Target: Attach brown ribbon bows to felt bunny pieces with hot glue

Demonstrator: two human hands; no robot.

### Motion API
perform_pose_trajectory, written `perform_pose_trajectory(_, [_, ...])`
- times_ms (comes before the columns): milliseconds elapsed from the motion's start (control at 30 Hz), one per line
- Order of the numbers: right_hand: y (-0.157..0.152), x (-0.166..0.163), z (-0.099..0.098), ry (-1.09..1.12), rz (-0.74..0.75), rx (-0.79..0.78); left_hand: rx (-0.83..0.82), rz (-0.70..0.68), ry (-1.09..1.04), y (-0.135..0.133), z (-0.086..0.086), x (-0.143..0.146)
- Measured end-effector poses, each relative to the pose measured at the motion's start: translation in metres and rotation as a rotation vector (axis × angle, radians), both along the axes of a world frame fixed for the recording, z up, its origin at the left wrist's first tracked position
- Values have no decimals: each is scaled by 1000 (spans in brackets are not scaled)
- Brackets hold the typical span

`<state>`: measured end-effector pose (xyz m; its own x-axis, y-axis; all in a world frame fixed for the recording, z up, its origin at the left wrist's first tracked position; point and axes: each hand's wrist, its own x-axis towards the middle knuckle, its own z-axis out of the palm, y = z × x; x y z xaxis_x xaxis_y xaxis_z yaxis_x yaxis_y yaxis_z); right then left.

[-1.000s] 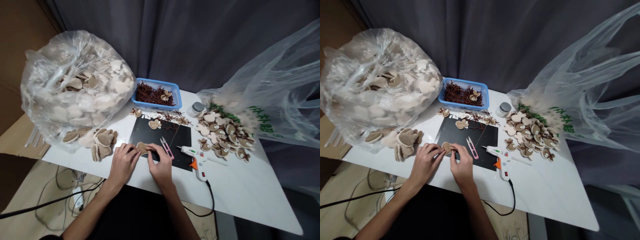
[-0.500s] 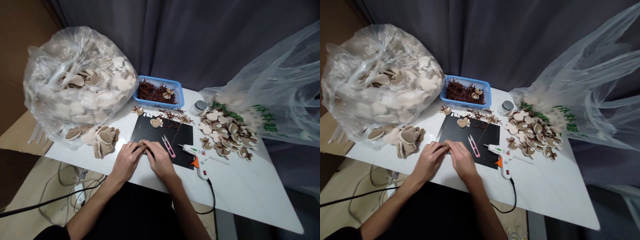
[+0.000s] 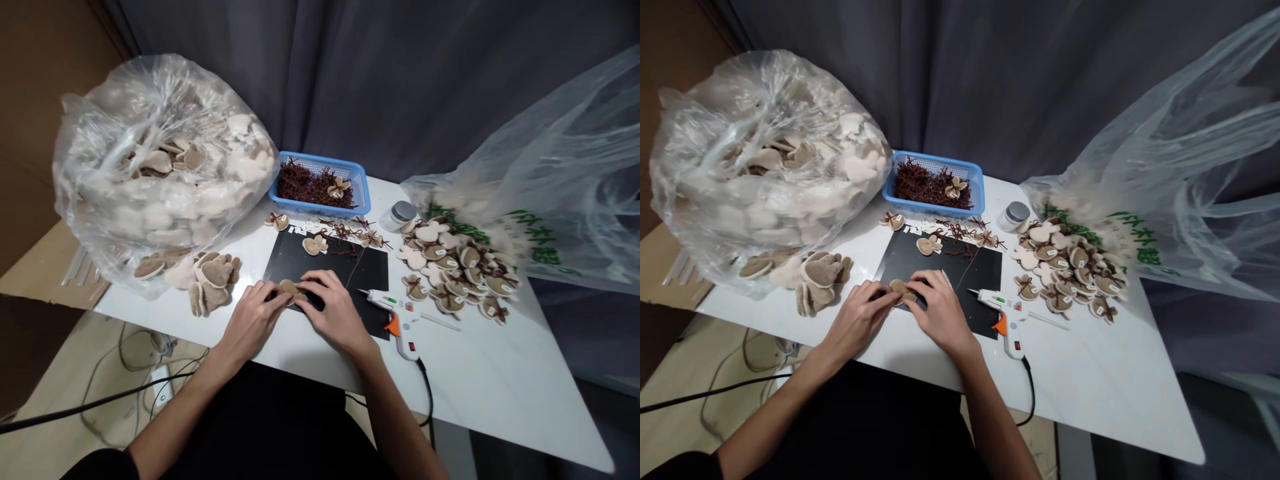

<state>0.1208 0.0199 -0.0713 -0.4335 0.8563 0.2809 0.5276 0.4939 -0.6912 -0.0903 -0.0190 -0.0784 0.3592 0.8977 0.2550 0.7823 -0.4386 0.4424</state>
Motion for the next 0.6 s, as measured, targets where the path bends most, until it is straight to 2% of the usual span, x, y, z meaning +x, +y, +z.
perform_pose_trajectory(100, [7, 2, 3, -68, 92, -18, 16, -17, 23, 0, -1, -1])
perform_pose_trajectory(333, [16, 5, 2, -122, 193, -1, -26, -9, -6, 1, -1, 0])
perform_pose_trajectory(600, [20, 6, -3, -99, 237, -1, -65, 9, -3, 6, 3, -1])
